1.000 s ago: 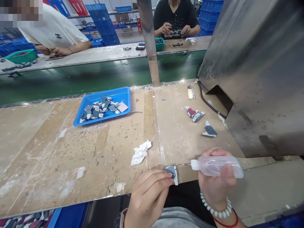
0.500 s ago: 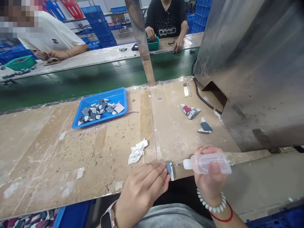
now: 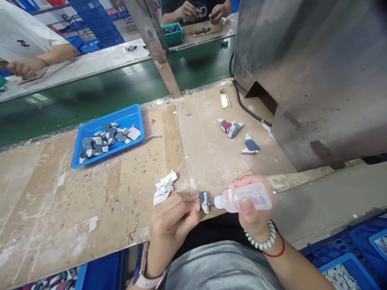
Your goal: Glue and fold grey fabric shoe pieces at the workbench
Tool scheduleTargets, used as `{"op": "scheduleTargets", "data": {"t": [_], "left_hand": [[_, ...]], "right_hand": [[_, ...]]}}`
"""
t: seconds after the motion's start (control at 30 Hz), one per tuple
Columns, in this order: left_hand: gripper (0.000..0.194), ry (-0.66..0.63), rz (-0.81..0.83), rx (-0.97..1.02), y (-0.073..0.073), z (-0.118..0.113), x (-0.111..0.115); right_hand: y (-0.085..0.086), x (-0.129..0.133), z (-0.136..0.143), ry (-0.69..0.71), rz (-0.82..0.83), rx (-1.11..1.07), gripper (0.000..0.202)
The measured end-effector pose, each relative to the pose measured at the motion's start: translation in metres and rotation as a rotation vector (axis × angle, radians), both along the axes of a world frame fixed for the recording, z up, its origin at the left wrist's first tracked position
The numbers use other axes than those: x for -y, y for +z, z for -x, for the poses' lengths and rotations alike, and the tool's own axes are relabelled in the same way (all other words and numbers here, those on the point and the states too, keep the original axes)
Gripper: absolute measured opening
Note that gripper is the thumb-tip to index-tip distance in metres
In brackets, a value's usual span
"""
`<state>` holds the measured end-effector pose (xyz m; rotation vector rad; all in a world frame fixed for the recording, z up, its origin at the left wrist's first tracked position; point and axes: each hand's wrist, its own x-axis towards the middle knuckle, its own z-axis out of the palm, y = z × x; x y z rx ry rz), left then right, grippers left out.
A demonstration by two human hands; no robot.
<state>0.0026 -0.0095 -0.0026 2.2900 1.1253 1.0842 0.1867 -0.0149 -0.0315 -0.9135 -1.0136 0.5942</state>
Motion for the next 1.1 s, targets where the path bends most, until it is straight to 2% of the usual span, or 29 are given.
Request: {"op": "scheduleTargets", "data": {"t": [0.2, 0.33, 0.5, 1.1], "left_hand": [[0.018, 0.021, 0.020, 0.025, -0.0002, -0.0017, -0.0014], [0.018, 0.033, 0.030, 0.036, -0.0009, -0.0024, -0.0002], [0.021, 0.042, 0.050, 0.044, -0.0010, -0.0021, 0.0005], [0.025, 0.079, 0.088, 0.080, -0.0032, -0.0019, 0.0009]], "right_hand": [[-0.0011, -0.0008, -0.0018, 0.016, -0.074, 0.140, 0.028], [-0.0016, 0.0010, -0.0018, 0.035, -0.062, 0.198, 0.030], [-0.0043, 0.0021, -0.0011, 0.029, -0.077, 0.199, 0.036], [-0.0073, 0.0022, -0.0014, -0.001, -0.066, 0.194, 0.033]]}}
